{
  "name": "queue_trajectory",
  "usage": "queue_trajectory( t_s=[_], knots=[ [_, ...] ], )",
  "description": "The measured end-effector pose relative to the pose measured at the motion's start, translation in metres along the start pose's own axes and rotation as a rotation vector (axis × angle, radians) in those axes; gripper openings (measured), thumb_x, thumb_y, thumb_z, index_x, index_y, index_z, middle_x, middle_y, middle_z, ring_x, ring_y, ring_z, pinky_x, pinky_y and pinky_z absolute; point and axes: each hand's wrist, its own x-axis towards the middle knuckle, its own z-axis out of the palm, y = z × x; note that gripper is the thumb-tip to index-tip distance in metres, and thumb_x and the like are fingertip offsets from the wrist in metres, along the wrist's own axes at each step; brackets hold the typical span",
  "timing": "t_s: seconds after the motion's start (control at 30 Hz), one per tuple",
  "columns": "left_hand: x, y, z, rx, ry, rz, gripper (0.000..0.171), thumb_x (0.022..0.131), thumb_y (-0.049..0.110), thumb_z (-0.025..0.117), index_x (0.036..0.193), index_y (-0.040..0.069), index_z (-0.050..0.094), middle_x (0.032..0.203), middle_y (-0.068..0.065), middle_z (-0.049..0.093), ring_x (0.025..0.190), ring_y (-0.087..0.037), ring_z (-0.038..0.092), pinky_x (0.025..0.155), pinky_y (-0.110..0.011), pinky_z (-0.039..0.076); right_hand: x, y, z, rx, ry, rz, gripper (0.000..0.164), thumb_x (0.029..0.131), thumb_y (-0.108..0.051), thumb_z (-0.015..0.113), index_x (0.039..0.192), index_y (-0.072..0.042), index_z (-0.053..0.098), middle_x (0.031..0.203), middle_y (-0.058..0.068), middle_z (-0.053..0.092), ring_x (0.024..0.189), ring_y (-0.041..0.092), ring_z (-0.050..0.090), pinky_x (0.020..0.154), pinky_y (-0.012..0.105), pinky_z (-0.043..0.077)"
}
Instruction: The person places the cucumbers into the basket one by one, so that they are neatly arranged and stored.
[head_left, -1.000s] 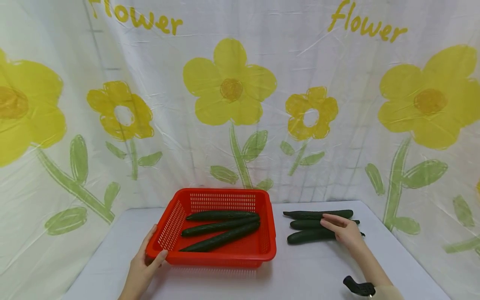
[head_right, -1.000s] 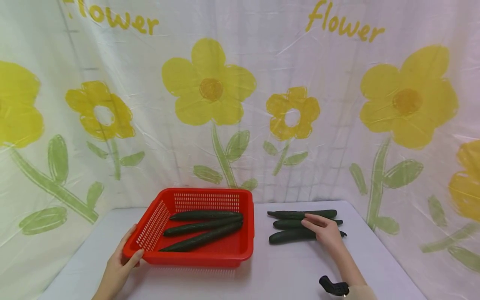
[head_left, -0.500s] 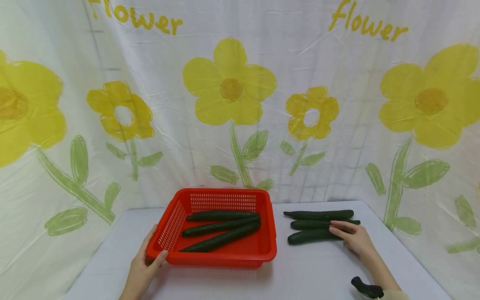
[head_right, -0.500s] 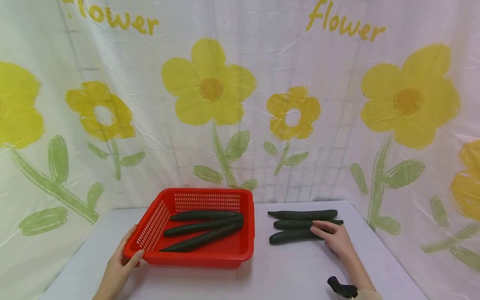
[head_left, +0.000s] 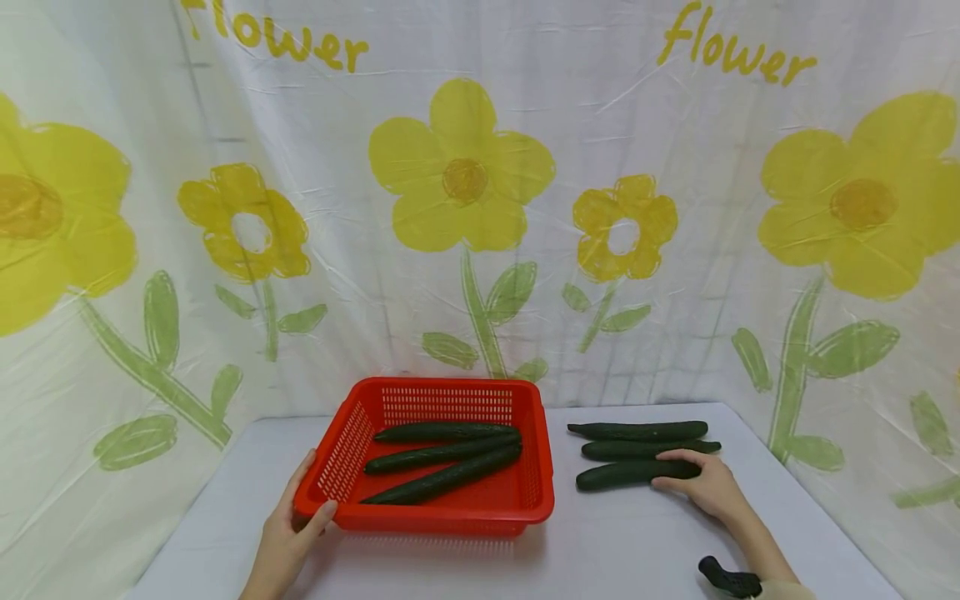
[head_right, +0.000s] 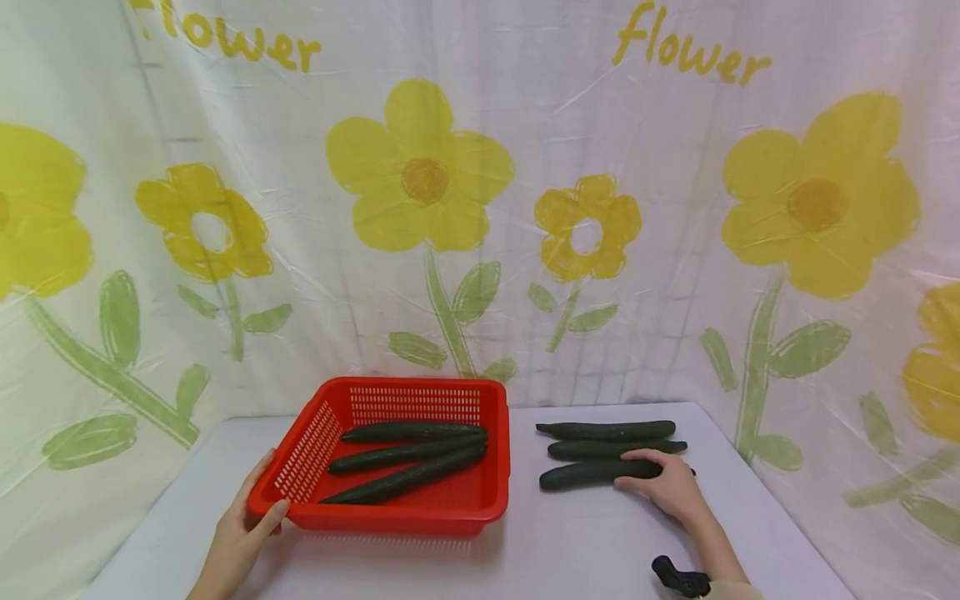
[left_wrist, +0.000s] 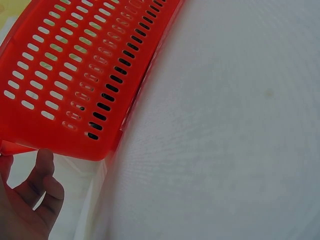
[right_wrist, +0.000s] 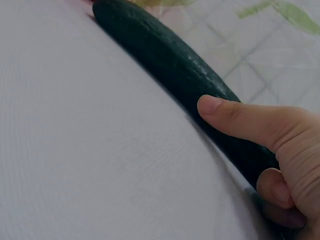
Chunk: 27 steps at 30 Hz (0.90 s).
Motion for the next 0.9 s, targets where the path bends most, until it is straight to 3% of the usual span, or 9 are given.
queue_trajectory(
  t_s=[0.3, 0.9],
  knots=[
    [0.0008, -0.0015, 0.0, 0.0, 0.001, 0.007, 0.08, 0.106, 0.024, 0.068, 0.171, 0.026, 0.023, 0.165, -0.024, 0.037, 0.107, 0.005, 0.056, 0.076, -0.024, 0.058, 0.0002, 0.0033, 0.004, -0.063, 0.004, -0.018, 0.053, 0.081, -0.05, 0.091, 0.119, -0.016, 0.079, 0.133, 0.023, 0.07, 0.129, 0.053, 0.058, 0.101, 0.069, 0.046],
    [0.0001, 0.0032, 0.0001, -0.002, 0.01, 0.019, 0.078, 0.106, 0.023, 0.068, 0.171, 0.023, 0.024, 0.165, -0.023, 0.038, 0.105, 0.003, 0.056, 0.076, -0.024, 0.057, -0.0002, 0.0041, 0.0061, -0.022, 0.028, -0.026, 0.05, 0.081, -0.049, 0.092, 0.119, -0.018, 0.079, 0.132, 0.019, 0.071, 0.13, 0.05, 0.058, 0.102, 0.07, 0.045]
  ],
)
